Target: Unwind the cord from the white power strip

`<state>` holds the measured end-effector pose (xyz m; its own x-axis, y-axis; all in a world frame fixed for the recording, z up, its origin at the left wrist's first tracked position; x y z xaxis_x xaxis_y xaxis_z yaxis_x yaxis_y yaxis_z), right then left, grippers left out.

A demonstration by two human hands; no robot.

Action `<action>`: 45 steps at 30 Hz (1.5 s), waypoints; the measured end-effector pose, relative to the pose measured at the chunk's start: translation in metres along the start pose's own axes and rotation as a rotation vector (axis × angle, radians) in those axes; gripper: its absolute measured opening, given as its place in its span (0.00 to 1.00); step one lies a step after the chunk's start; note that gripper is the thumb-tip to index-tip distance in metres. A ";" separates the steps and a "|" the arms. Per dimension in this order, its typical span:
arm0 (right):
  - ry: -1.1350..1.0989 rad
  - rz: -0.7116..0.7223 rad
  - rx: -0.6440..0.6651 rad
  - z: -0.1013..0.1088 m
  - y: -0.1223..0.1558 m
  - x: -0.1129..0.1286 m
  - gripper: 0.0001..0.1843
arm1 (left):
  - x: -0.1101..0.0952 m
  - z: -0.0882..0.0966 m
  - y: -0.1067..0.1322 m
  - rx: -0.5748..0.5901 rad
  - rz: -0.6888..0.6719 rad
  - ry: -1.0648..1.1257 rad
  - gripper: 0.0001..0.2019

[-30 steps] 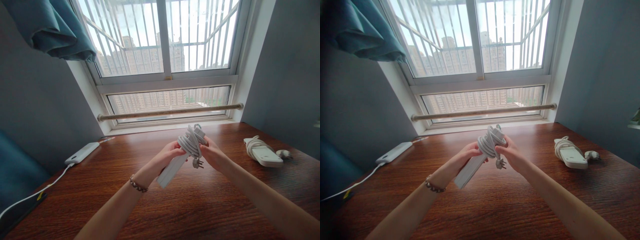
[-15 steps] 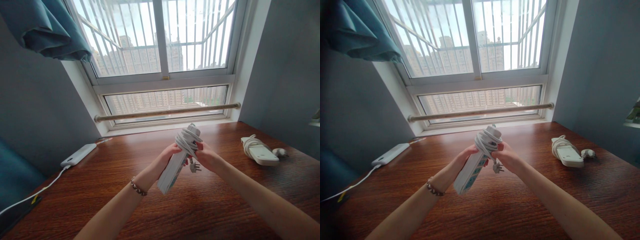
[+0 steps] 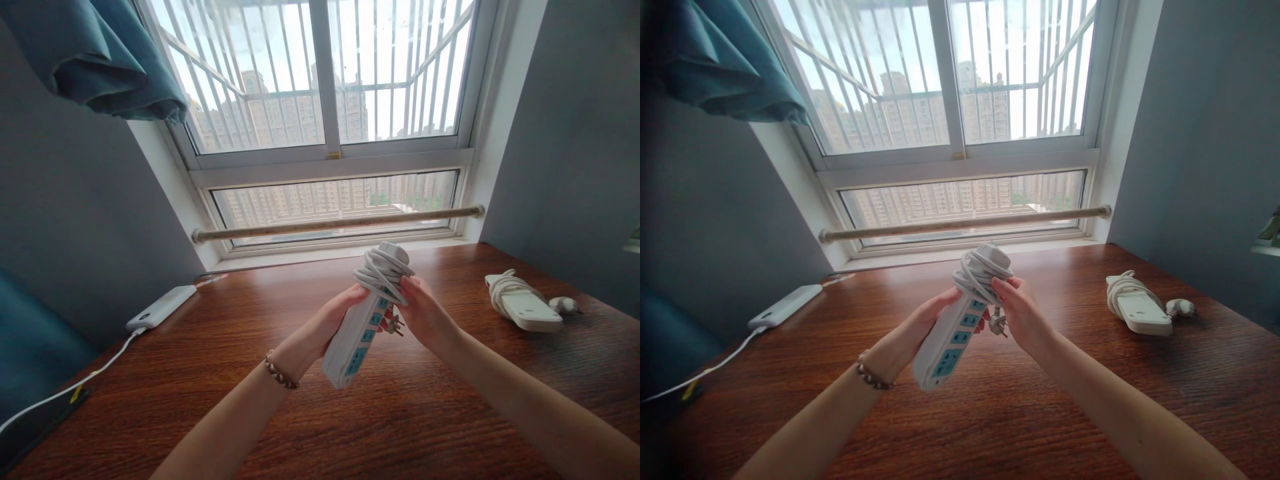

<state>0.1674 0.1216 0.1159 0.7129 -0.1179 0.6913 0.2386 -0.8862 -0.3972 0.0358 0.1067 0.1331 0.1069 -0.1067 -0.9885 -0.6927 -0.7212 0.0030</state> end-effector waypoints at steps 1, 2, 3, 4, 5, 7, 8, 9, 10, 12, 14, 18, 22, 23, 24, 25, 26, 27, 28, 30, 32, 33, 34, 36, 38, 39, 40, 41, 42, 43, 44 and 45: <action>0.019 -0.024 0.021 0.000 0.000 0.000 0.19 | -0.001 0.000 0.001 -0.007 -0.011 -0.016 0.24; 0.045 -0.047 0.042 0.000 0.000 0.000 0.20 | -0.002 0.001 0.001 -0.019 -0.026 -0.037 0.23; 0.079 -0.066 0.060 0.001 0.000 -0.001 0.21 | -0.002 0.002 0.001 -0.033 -0.028 -0.066 0.22; 0.118 -0.076 0.073 0.002 0.000 -0.001 0.21 | -0.001 0.004 0.001 -0.059 -0.018 -0.106 0.21; 0.156 -0.077 0.085 0.003 0.000 -0.001 0.22 | 0.000 0.007 0.000 -0.092 0.001 -0.160 0.21; 0.228 -0.083 0.129 0.005 -0.001 -0.001 0.21 | 0.003 0.012 -0.001 -0.148 0.039 -0.274 0.20; 0.256 -0.094 0.162 0.005 -0.001 -0.001 0.22 | 0.003 0.015 -0.001 -0.163 0.049 -0.316 0.19; 0.276 -0.113 0.191 0.006 -0.002 0.000 0.23 | 0.003 0.018 -0.002 -0.165 0.045 -0.334 0.17; 0.291 -0.142 0.216 0.007 -0.003 0.001 0.25 | 0.003 0.020 -0.002 -0.147 0.030 -0.315 0.17; 0.304 -0.203 0.213 0.013 -0.005 0.005 0.27 | 0.000 0.024 0.000 -0.071 -0.007 -0.172 0.17; 0.270 -0.234 0.148 0.022 -0.009 0.010 0.25 | -0.004 0.027 0.004 0.001 -0.009 0.019 0.20; 0.200 -0.123 -0.018 0.036 -0.017 0.024 0.20 | -0.006 0.031 0.011 0.106 0.060 0.132 0.23; 0.328 0.020 -0.056 0.035 -0.018 0.035 0.17 | 0.001 0.021 0.016 0.193 0.084 -0.002 0.21; 0.402 0.057 -0.057 0.033 -0.017 0.038 0.15 | 0.003 0.017 0.017 0.204 0.092 -0.031 0.19; 0.492 0.105 -0.047 0.030 -0.015 0.043 0.13 | 0.004 0.013 0.017 0.208 0.105 -0.053 0.17; 0.599 0.164 -0.023 0.026 -0.014 0.048 0.12 | 0.005 0.009 0.018 0.202 0.121 -0.071 0.16; 0.713 0.229 0.018 0.021 -0.012 0.054 0.10 | 0.006 0.006 0.018 0.192 0.134 -0.087 0.15; 0.817 0.294 0.070 0.016 -0.009 0.059 0.09 | 0.005 0.005 0.018 0.173 0.137 -0.101 0.14; 0.901 0.349 0.132 0.010 -0.007 0.064 0.09 | 0.004 0.005 0.017 0.145 0.126 -0.112 0.14; 1.013 0.421 0.239 -0.001 -0.001 0.071 0.09 | 0.003 0.008 0.013 0.096 0.085 -0.125 0.15; 1.108 0.388 0.316 -0.010 0.004 0.073 0.08 | 0.003 0.014 0.006 0.060 0.039 -0.138 0.16; 1.166 0.339 0.354 -0.013 0.006 0.072 0.10 | 0.004 0.018 0.003 0.038 0.020 -0.138 0.16; 1.240 0.273 0.391 -0.015 0.008 0.069 0.13 | 0.005 0.022 0.000 0.012 0.003 -0.129 0.16; 1.418 0.115 0.463 -0.014 0.010 0.058 0.19 | 0.009 0.028 -0.004 -0.041 -0.011 -0.081 0.16; 1.589 -0.010 0.495 -0.008 0.011 0.045 0.20 | 0.010 0.029 -0.004 -0.048 -0.013 -0.024 0.17; 1.664 -0.045 0.476 -0.004 0.010 0.039 0.19 | 0.010 0.027 -0.002 -0.030 -0.022 -0.010 0.18; 1.735 -0.057 0.425 0.001 0.008 0.034 0.17 | 0.008 0.024 0.001 0.006 -0.033 -0.007 0.18; 1.799 -0.048 0.356 0.006 0.006 0.031 0.15 | 0.006 0.021 0.004 0.049 -0.039 -0.013 0.18; 1.855 -0.026 0.277 0.010 0.004 0.030 0.13 | 0.004 0.017 0.008 0.099 -0.033 -0.030 0.18; 1.900 0.009 0.189 0.014 0.002 0.030 0.12 | 0.003 0.013 0.011 0.153 -0.005 -0.063 0.18; 1.924 0.063 0.088 0.016 0.000 0.033 0.13 | 0.003 0.010 0.014 0.201 0.047 -0.117 0.19; 1.915 0.133 -0.013 0.018 -0.002 0.037 0.14 | 0.004 0.007 0.016 0.238 0.109 -0.197 0.19</action>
<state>0.2053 0.1270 0.1308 -0.8489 -0.4295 0.3081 0.2407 -0.8331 -0.4980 0.0197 0.0996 0.1279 -0.1010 -0.0235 -0.9946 -0.8421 -0.5304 0.0981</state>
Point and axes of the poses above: each hand's wrist, its own y-axis away from the middle knuckle, its own z-axis out of the back of the hand, x = y × z, the point moved 3 cm from there along -y, towards the middle knuckle, and after that the axes turned 12 degrees about -y, right-handed, at the moved point
